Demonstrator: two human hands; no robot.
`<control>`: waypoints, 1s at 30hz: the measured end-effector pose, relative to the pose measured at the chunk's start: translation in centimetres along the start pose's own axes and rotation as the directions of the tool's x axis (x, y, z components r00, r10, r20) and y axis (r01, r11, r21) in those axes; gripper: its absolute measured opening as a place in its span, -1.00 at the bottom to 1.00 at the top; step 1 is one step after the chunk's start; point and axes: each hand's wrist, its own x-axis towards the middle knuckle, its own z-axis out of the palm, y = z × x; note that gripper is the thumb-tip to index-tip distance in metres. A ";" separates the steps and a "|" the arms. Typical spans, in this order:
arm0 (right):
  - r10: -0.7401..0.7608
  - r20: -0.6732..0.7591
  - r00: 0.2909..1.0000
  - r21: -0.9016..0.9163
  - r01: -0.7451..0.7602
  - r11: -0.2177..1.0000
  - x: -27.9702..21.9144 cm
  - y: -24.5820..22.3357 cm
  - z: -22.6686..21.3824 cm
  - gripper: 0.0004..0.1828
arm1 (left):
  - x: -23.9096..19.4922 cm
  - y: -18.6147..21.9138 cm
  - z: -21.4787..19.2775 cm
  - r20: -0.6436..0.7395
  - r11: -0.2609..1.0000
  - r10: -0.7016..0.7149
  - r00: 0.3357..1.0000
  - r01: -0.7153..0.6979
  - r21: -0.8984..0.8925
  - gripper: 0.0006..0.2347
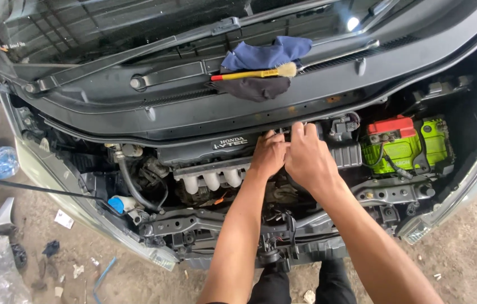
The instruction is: The person uses a wrench to loosen and remove bolts from the front support bar of a car with the hood open. They work on both the right and left sides of the engine bay, removing fasteners to detach the bar.
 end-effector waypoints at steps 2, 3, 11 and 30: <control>0.014 -0.057 0.998 0.003 -0.013 1.000 -0.9 0.7 0.3 -0.68 | -0.2 -0.3 1.0 -0.005 1.000 -0.017 1.000 0.017 -0.001 -0.92; 0.016 -0.128 0.992 -0.002 -0.017 1.000 -0.9 1.2 0.2 -0.68 | 0.3 -0.4 1.5 -0.030 1.000 -0.031 0.999 0.031 0.001 -0.91; 0.132 -0.133 0.982 0.292 -0.089 0.952 -10.5 7.8 -4.1 -0.65 | -0.9 8.0 3.6 -0.471 0.992 -0.085 0.878 0.118 0.042 -0.91; -0.043 -0.190 0.981 0.080 0.060 0.995 -5.4 14.9 -8.6 -0.63 | 5.9 14.5 10.6 -0.560 0.941 -0.296 0.773 0.338 -0.032 -0.82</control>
